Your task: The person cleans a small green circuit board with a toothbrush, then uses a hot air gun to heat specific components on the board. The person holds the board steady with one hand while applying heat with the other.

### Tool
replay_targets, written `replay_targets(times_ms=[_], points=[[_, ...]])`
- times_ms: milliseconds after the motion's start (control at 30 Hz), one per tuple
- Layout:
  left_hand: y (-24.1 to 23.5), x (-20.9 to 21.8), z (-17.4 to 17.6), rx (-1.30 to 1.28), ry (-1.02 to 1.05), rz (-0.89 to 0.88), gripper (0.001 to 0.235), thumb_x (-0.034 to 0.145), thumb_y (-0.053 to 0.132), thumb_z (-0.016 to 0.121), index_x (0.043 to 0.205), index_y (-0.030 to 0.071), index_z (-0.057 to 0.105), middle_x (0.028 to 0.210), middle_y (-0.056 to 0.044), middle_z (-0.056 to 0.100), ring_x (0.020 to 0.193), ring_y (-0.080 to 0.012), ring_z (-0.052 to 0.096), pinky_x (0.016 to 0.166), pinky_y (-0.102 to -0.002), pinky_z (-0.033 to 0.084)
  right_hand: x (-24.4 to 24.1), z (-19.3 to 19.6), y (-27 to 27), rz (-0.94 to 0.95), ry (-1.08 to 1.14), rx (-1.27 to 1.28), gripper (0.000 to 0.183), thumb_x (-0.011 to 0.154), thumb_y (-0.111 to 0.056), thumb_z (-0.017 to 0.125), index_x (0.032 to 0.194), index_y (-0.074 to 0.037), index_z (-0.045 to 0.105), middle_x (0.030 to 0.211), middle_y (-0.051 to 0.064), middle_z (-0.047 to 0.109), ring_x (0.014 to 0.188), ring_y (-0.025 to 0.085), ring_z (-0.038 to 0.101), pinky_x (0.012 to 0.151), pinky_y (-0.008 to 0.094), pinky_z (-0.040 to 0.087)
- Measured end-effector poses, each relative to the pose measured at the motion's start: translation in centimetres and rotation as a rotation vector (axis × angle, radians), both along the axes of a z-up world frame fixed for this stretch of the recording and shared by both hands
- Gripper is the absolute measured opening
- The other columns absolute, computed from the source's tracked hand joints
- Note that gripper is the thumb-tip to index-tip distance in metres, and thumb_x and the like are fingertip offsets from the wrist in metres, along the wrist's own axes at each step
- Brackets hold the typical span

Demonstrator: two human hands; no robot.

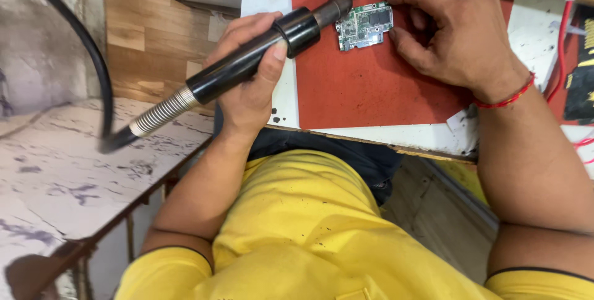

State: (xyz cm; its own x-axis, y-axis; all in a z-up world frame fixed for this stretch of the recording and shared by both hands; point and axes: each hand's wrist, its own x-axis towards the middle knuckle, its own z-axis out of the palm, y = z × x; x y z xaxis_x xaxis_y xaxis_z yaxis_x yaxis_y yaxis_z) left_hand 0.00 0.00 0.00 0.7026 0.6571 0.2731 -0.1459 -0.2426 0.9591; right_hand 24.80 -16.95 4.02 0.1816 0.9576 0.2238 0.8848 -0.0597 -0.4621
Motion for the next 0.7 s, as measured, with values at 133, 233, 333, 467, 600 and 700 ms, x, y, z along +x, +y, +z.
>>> replay_targets(times_ms=[133, 233, 333, 467, 600, 700], points=[[-0.05, -0.24, -0.63, 0.024, -0.027, -0.102, 0.031, 0.103, 0.018, 0.076, 0.128, 0.001, 0.068, 0.121, -0.014, 0.071, 0.114, -0.0204, 0.071, 0.104, -0.031, 0.058, 0.02, -0.34, -0.54, -0.009, -0.006, 0.007, 0.026, 0.090, -0.007, 0.079, 0.116, -0.003, 0.072, 0.078, 0.006, 0.059, 0.076, 0.025, 0.061, 0.070, 0.036, 0.050], [0.02, 0.26, -0.97, -0.059, -0.062, -0.006, 0.031, 0.104, 0.020, 0.075, 0.128, 0.002, 0.068, 0.122, -0.015, 0.071, 0.112, -0.0201, 0.071, 0.104, -0.031, 0.058, 0.10, -0.08, -0.21, 0.003, 0.007, 0.024, 0.030, 0.089, -0.008, 0.079, 0.118, -0.004, 0.072, 0.080, 0.007, 0.059, 0.074, 0.025, 0.061, 0.067, 0.036, 0.049], [0.00, 0.27, -0.83, -0.027, -0.043, -0.054, 0.032, 0.103, 0.020, 0.076, 0.126, 0.001, 0.068, 0.120, -0.015, 0.070, 0.110, -0.0199, 0.070, 0.101, -0.031, 0.058, 0.14, -0.06, -0.28, -0.013, -0.001, 0.024, 0.031, 0.089, -0.008, 0.080, 0.119, -0.004, 0.072, 0.080, 0.007, 0.058, 0.072, 0.025, 0.061, 0.065, 0.036, 0.049], [0.02, 0.25, -0.70, -0.001, -0.035, -0.018, 0.031, 0.105, 0.021, 0.075, 0.126, -0.001, 0.067, 0.122, -0.016, 0.070, 0.113, -0.0201, 0.070, 0.104, -0.031, 0.057, 0.09, -0.11, -0.37, -0.014, -0.008, 0.029, 0.025, 0.092, -0.009, 0.080, 0.115, -0.004, 0.072, 0.082, 0.005, 0.058, 0.074, 0.024, 0.061, 0.067, 0.036, 0.049], [-0.11, 0.29, -0.60, 0.022, -0.029, -0.063, 0.033, 0.103, 0.021, 0.077, 0.127, 0.000, 0.068, 0.120, -0.015, 0.071, 0.111, -0.0200, 0.072, 0.103, -0.031, 0.059, 0.11, 0.09, -0.17, -0.020, -0.010, 0.014, 0.029, 0.089, -0.009, 0.080, 0.117, -0.004, 0.073, 0.078, 0.007, 0.058, 0.071, 0.026, 0.061, 0.064, 0.037, 0.049], [-0.08, 0.36, -0.49, -0.025, -0.029, -0.007, 0.033, 0.106, 0.022, 0.076, 0.129, 0.000, 0.068, 0.123, -0.016, 0.069, 0.114, -0.0204, 0.070, 0.105, -0.031, 0.058, -0.13, 0.31, -0.03, -0.009, -0.002, 0.022, 0.030, 0.088, -0.009, 0.079, 0.117, -0.004, 0.072, 0.080, 0.007, 0.058, 0.072, 0.026, 0.061, 0.064, 0.037, 0.049]])
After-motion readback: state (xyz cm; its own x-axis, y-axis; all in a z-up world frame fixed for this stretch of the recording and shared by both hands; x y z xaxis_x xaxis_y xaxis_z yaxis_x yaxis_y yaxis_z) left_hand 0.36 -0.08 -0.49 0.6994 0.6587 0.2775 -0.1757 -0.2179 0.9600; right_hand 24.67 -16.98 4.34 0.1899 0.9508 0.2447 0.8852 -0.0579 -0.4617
